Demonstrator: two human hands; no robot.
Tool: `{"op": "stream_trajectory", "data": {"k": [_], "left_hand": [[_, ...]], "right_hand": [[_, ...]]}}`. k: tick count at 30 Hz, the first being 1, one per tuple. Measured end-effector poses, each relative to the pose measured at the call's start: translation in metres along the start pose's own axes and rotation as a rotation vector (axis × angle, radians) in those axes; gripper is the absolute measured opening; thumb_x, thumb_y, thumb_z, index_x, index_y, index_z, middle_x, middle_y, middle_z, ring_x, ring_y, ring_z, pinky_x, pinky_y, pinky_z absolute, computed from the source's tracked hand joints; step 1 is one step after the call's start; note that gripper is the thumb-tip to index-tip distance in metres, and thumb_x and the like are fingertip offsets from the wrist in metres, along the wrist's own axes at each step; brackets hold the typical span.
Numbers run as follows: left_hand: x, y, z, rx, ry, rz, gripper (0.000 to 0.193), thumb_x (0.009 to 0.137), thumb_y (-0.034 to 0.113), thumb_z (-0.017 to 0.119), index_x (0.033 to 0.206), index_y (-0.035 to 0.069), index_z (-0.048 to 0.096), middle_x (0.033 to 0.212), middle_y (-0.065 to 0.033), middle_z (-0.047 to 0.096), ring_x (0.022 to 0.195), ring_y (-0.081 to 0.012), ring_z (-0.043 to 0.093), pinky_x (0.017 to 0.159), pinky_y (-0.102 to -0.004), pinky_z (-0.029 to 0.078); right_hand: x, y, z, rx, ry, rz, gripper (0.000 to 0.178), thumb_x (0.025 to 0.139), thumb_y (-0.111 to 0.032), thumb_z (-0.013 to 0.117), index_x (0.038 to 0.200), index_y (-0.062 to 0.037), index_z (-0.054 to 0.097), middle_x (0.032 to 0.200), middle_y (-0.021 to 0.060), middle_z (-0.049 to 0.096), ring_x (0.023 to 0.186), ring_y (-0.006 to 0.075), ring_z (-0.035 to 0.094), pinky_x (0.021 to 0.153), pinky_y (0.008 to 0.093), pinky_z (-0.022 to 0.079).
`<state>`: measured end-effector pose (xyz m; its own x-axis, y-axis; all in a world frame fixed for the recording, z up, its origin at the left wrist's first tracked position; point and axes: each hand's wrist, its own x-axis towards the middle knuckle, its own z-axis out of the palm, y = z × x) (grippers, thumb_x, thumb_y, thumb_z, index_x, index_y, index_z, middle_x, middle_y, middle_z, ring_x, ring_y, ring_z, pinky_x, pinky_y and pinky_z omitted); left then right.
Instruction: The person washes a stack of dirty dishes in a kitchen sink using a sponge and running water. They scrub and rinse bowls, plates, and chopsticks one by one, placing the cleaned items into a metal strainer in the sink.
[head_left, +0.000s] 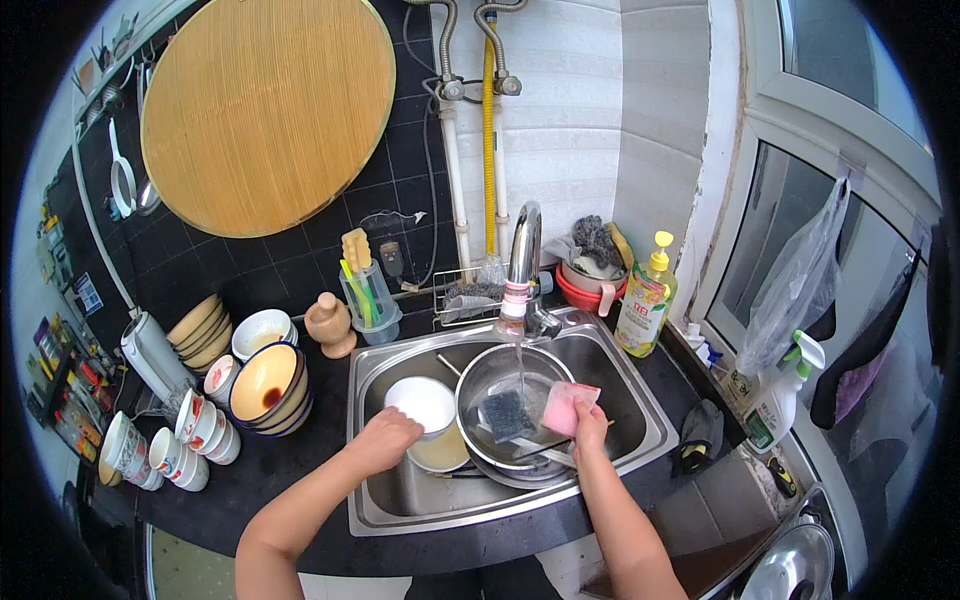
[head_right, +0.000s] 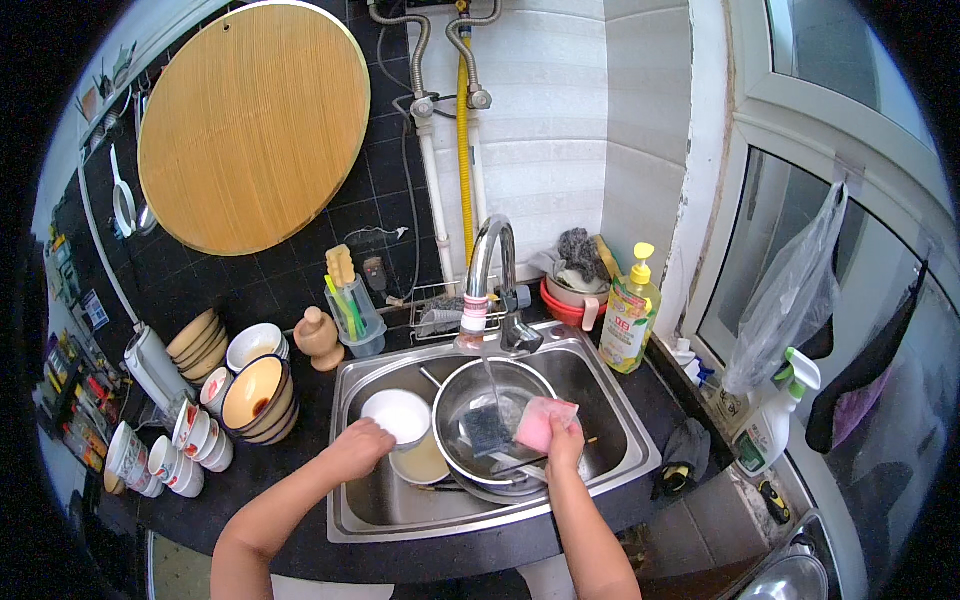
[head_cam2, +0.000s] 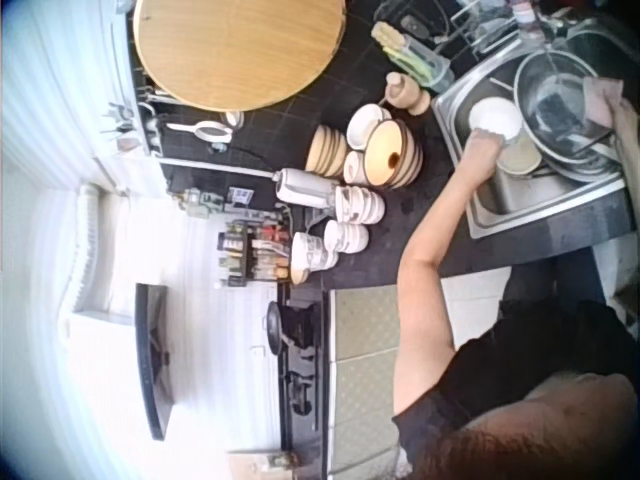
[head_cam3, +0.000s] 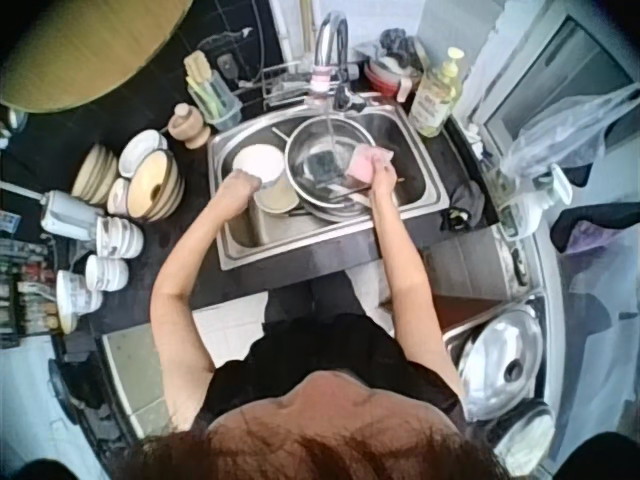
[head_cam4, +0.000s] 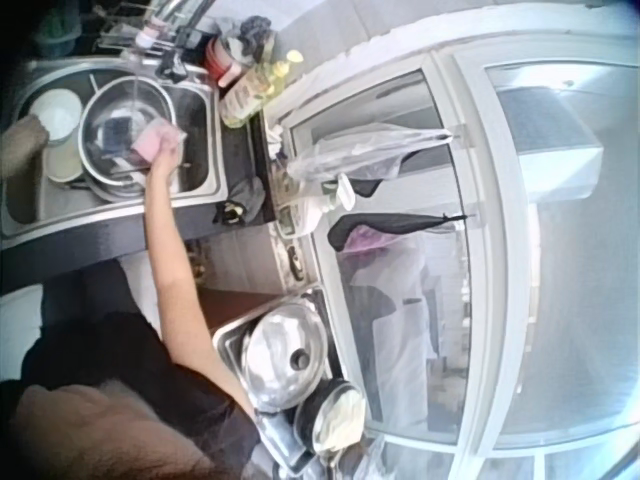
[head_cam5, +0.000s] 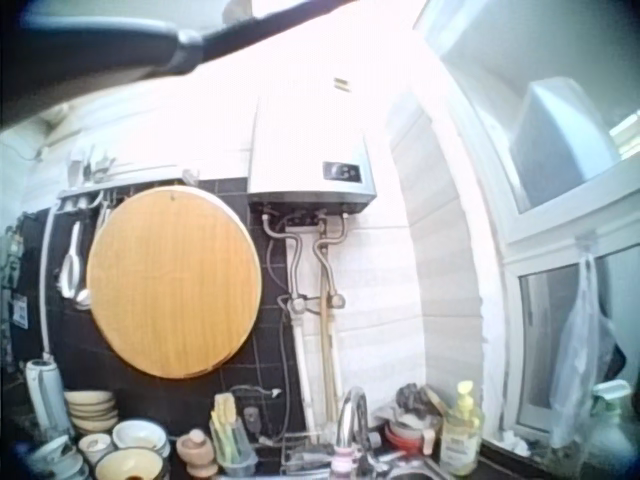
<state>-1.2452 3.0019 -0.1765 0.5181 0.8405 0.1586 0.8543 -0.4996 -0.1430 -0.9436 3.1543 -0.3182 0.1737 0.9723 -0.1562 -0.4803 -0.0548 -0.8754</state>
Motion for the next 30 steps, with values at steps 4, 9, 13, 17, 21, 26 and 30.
{"op": "stream_trajectory", "data": {"k": [4, 9, 13, 17, 21, 26, 30], "left_hand": [[0.044, 0.028, -0.003, -0.007, 0.132, 0.141, 0.005, 0.068, 0.008, 0.051, 0.073, 0.007, 0.052, 0.070, -0.0060, 0.056, 0.074, -0.0222, 0.056, 0.072, -0.0313, 0.042], [0.102, 0.052, 0.022, 0.038, 0.192, 0.250, 0.002, 0.070, 0.010, 0.050, 0.071, 0.008, 0.051, 0.068, -0.0042, 0.054, 0.072, -0.0196, 0.054, 0.072, -0.0303, 0.041], [0.131, 0.058, 0.035, 0.076, 0.253, 0.258, 0.002, 0.071, 0.010, 0.051, 0.072, 0.009, 0.051, 0.069, -0.0038, 0.054, 0.073, -0.0188, 0.054, 0.072, -0.0300, 0.041], [0.134, 0.062, 0.036, 0.090, 0.187, 0.257, 0.002, 0.071, 0.010, 0.051, 0.072, 0.008, 0.051, 0.070, -0.0042, 0.054, 0.073, -0.0193, 0.054, 0.072, -0.0305, 0.041], [0.114, 0.056, 0.029, -0.002, 0.098, 0.243, 0.004, 0.070, 0.009, 0.052, 0.074, 0.008, 0.050, 0.072, -0.0076, 0.054, 0.076, -0.0238, 0.053, 0.071, -0.0331, 0.041], [0.100, 0.048, 0.041, -0.420, 0.092, 0.003, 0.010, 0.078, 0.011, 0.056, 0.082, 0.003, 0.054, 0.076, -0.0135, 0.057, 0.075, -0.0315, 0.054, 0.068, -0.0367, 0.043], [0.092, 0.050, 0.043, -0.936, 0.022, -0.330, 0.020, 0.083, 0.016, 0.059, 0.096, 0.000, 0.056, 0.081, -0.0111, 0.060, 0.072, -0.0170, 0.055, 0.066, -0.0292, 0.044]], "right_hand": [[0.000, -0.005, -0.001, 0.006, 0.054, -0.008, 0.021, 0.085, -0.018, 0.056, 0.098, -0.0017, 0.057, 0.091, 0.0079, 0.062, 0.077, 0.0158, 0.059, 0.069, 0.0281, 0.048], [0.009, 0.003, -0.005, 0.080, 0.133, -0.047, 0.021, 0.084, -0.015, 0.057, 0.098, 0.0004, 0.058, 0.092, 0.0078, 0.062, 0.078, 0.0157, 0.059, 0.070, 0.0275, 0.047], [0.006, -0.005, -0.002, 0.111, 0.186, -0.087, 0.022, 0.084, -0.013, 0.057, 0.099, 0.0026, 0.057, 0.094, 0.0086, 0.062, 0.080, 0.0157, 0.059, 0.071, 0.0271, 0.047], [-0.003, -0.010, 0.002, 0.143, 0.216, -0.081, 0.022, 0.084, -0.014, 0.057, 0.099, 0.0023, 0.057, 0.096, 0.0087, 0.061, 0.080, 0.0155, 0.059, 0.071, 0.0270, 0.047], [-0.003, -0.009, 0.002, 0.168, 0.210, -0.080, 0.021, 0.084, -0.013, 0.058, 0.097, 0.0024, 0.056, 0.091, 0.0085, 0.060, 0.079, 0.0156, 0.058, 0.070, 0.0270, 0.047], [-0.006, -0.013, 0.005, 0.172, 0.087, -0.018, 0.021, 0.084, -0.015, 0.057, 0.100, -0.0007, 0.055, 0.094, 0.0080, 0.060, 0.084, 0.0159, 0.058, 0.074, 0.0262, 0.046], [-0.022, -0.025, 0.016, -0.029, -0.096, -0.299, 0.026, 0.083, -0.016, 0.060, 0.102, -0.0002, 0.051, 0.098, 0.0084, 0.059, 0.086, 0.0157, 0.057, 0.074, 0.0274, 0.046]]}}
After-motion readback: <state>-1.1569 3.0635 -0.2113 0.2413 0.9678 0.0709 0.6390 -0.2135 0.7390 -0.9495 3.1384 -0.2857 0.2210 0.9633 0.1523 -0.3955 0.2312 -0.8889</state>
